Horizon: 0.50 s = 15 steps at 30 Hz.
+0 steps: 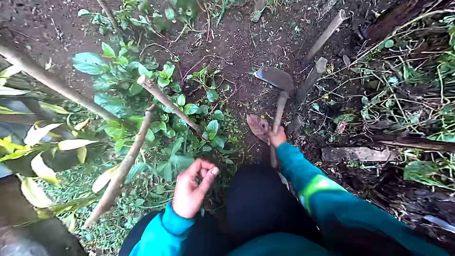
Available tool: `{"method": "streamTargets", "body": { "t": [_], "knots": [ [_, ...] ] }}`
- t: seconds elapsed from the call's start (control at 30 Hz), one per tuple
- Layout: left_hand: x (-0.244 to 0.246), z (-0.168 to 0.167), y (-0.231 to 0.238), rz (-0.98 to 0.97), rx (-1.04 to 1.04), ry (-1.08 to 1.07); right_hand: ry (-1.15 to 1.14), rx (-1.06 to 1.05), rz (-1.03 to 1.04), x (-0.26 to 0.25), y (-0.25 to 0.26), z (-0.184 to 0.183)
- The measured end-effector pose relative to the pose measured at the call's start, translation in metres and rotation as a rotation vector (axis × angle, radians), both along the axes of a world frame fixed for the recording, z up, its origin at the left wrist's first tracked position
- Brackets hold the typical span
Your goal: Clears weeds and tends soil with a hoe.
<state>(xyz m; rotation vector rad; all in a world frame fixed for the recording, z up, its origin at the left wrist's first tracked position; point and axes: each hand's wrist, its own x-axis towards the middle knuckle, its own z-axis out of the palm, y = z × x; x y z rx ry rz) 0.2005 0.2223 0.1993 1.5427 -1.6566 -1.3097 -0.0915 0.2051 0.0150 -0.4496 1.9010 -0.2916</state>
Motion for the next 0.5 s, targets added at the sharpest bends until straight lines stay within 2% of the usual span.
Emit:
{"method": "streamTargets", "body": {
  "t": [0.07,0.1,0.17,0.23,0.3,0.4,0.47,0.5],
  "knots": [
    [0.003,-0.006,0.005,-0.025,-0.012,0.015,-0.012,0.068,0.075,0.004,0.034,-0.016],
    [0.006,-0.011,0.005,-0.023,-0.017,0.0,-0.024,0.104,0.146,0.001,0.06,-0.012],
    [0.011,-0.017,0.008,-0.029,0.004,-0.049,-0.064,0.196,0.261,-0.008,0.107,0.013],
    [0.014,-0.015,0.007,-0.069,0.019,-0.059,-0.08,0.177,0.274,-0.008,0.116,0.029],
    [0.015,-0.012,0.01,-0.088,0.017,-0.049,-0.083,0.037,0.167,0.002,0.085,0.029],
    [0.019,-0.016,0.012,-0.094,-0.009,-0.072,-0.117,-0.147,-0.149,0.024,-0.014,0.013],
    [0.023,-0.021,0.012,-0.089,-0.014,-0.113,-0.106,-0.085,-0.264,0.035,-0.067,0.02],
    [0.025,-0.022,0.014,-0.076,-0.008,-0.134,-0.087,-0.004,-0.253,0.038,-0.076,0.028]
  ]
}}
